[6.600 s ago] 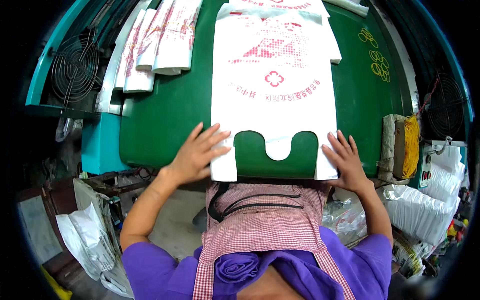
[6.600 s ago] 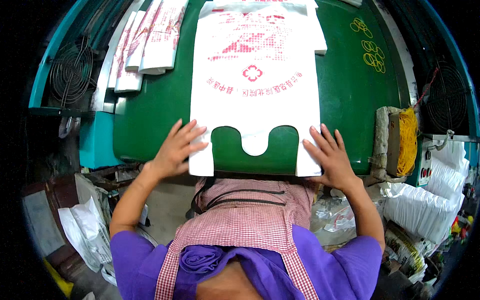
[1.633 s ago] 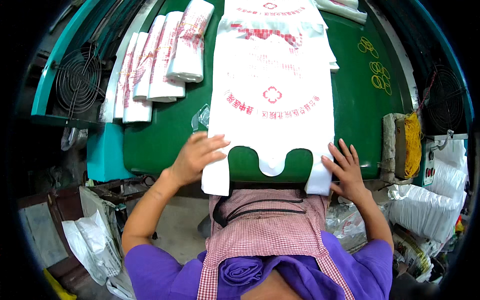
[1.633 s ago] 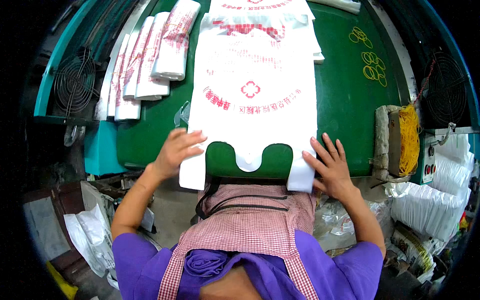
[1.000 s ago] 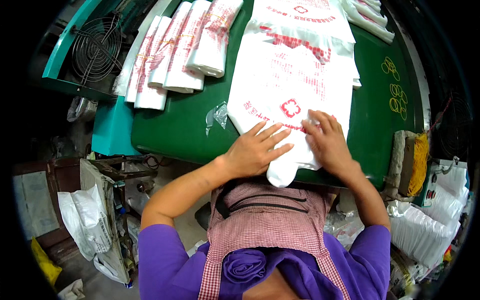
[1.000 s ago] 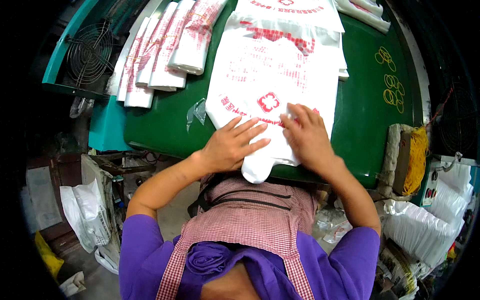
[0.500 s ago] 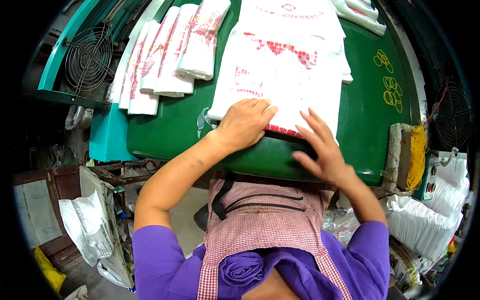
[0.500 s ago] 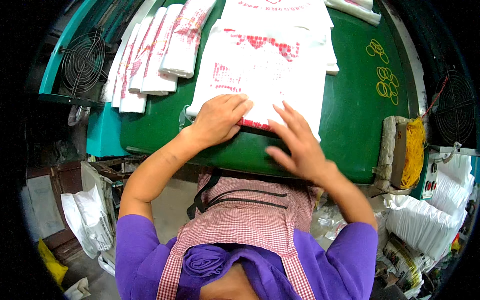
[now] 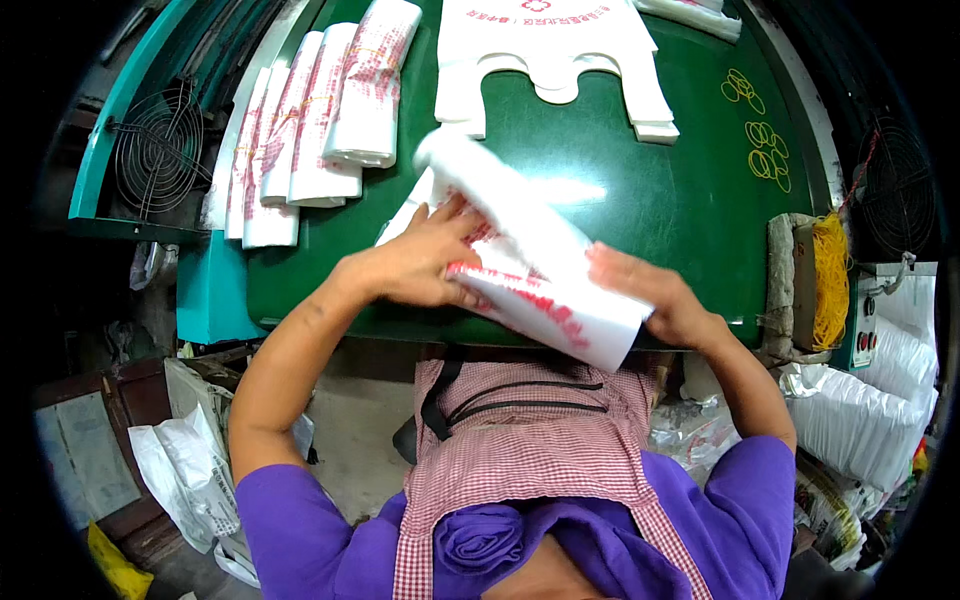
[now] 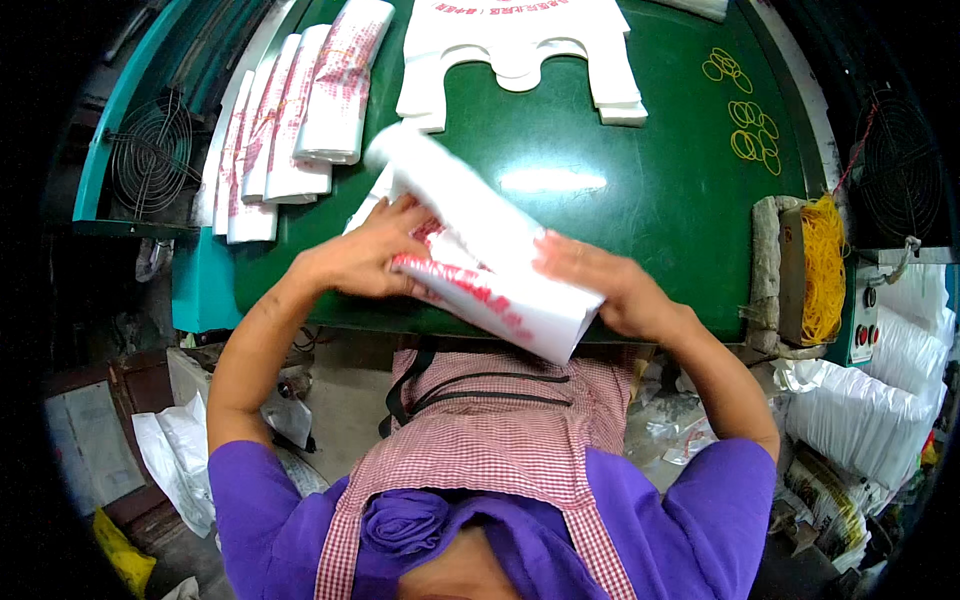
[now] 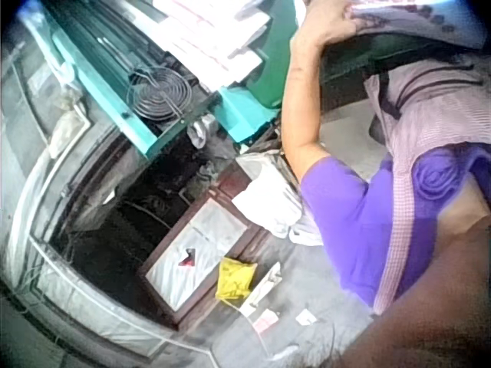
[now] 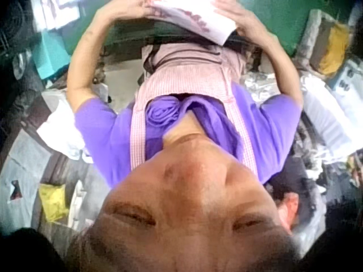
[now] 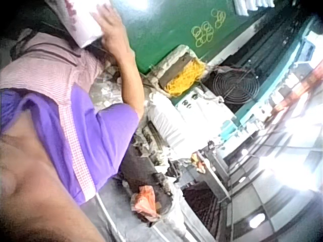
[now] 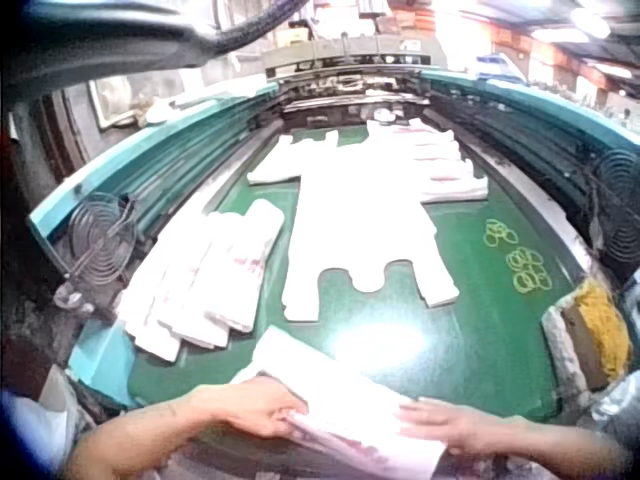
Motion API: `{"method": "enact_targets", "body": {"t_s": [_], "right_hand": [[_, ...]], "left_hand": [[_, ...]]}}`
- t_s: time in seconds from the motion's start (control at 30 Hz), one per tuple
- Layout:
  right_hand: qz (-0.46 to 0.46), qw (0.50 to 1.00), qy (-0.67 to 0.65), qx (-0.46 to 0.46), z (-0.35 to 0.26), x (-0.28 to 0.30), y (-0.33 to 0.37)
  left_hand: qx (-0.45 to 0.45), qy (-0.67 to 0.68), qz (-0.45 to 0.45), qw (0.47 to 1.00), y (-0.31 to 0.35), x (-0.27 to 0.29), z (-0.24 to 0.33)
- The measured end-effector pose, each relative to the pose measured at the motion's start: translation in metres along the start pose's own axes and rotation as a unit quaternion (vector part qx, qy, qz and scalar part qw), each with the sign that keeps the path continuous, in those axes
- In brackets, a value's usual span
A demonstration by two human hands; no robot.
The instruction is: The person folds white plastic bags with red printed text on a green table. They fold the bags in half, roll them tightly, and secure them with a rubber band. The finished bundles are stacked on the table.
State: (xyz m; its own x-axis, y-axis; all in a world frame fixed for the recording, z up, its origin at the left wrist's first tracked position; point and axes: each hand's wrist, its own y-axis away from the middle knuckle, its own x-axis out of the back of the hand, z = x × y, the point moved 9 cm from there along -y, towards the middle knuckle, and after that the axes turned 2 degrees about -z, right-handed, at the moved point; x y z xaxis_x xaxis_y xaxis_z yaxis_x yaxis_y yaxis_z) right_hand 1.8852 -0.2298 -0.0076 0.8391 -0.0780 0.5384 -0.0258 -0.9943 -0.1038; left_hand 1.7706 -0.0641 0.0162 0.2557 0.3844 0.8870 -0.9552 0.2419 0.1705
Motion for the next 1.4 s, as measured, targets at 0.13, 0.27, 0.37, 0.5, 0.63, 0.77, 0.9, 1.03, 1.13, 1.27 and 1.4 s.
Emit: {"method": "enact_targets", "body": {"t_s": [0.13, 0.27, 0.37, 0.5, 0.63, 0.77, 0.9, 1.03, 1.13, 1.27, 1.4], "right_hand": [[-0.116, 0.949, 0.273, 0.104, 0.002, 0.003, -0.002], [-0.169, 0.943, 0.268, 0.105, 0.018, 0.024, -0.012], [-0.171, 0.971, 0.163, 0.028, 0.01, 0.032, -0.016], [-0.11, 0.947, -0.158, -0.257, 0.01, 0.05, 0.007], [-0.132, 0.942, 0.305, -0.057, -0.048, 0.007, 0.007], [-0.125, 0.954, 0.028, -0.272, 0.024, 0.049, -0.006], [0.029, 0.976, 0.067, -0.206, 0.052, 0.093, -0.026], [0.216, 0.837, 0.46, -0.203, 0.087, 0.22, 0.006], [0.138, 0.782, 0.485, -0.367, 0.168, 0.281, 0.047], [0.245, 0.782, 0.441, -0.365, 0.176, 0.305, 0.057], [0.186, 0.858, 0.315, -0.359, 0.206, 0.303, 0.052]], "left_hand": [[0.005, -0.083, 0.031, 0.996, -0.017, 0.014, 0.016], [-0.11, -0.195, 0.161, 0.961, -0.053, 0.074, 0.047], [0.05, 0.012, -0.105, 0.993, -0.071, 0.014, -0.005], [0.052, 0.021, -0.01, 0.998, -0.046, 0.0, 0.015], [0.003, -0.032, -0.024, 0.999, -0.024, -0.006, 0.059], [0.222, 0.101, -0.014, 0.97, -0.029, 0.011, -0.025], [0.018, -0.013, 0.203, 0.979, -0.077, 0.029, -0.001], [0.076, 0.146, 0.019, 0.986, -0.108, -0.003, -0.002], [0.107, 0.241, -0.058, 0.963, -0.1, -0.014, 0.011], [0.098, 0.311, 0.045, 0.944, -0.056, -0.018, 0.018], [0.178, 0.501, 0.167, 0.83, -0.003, -0.016, -0.007]]}}
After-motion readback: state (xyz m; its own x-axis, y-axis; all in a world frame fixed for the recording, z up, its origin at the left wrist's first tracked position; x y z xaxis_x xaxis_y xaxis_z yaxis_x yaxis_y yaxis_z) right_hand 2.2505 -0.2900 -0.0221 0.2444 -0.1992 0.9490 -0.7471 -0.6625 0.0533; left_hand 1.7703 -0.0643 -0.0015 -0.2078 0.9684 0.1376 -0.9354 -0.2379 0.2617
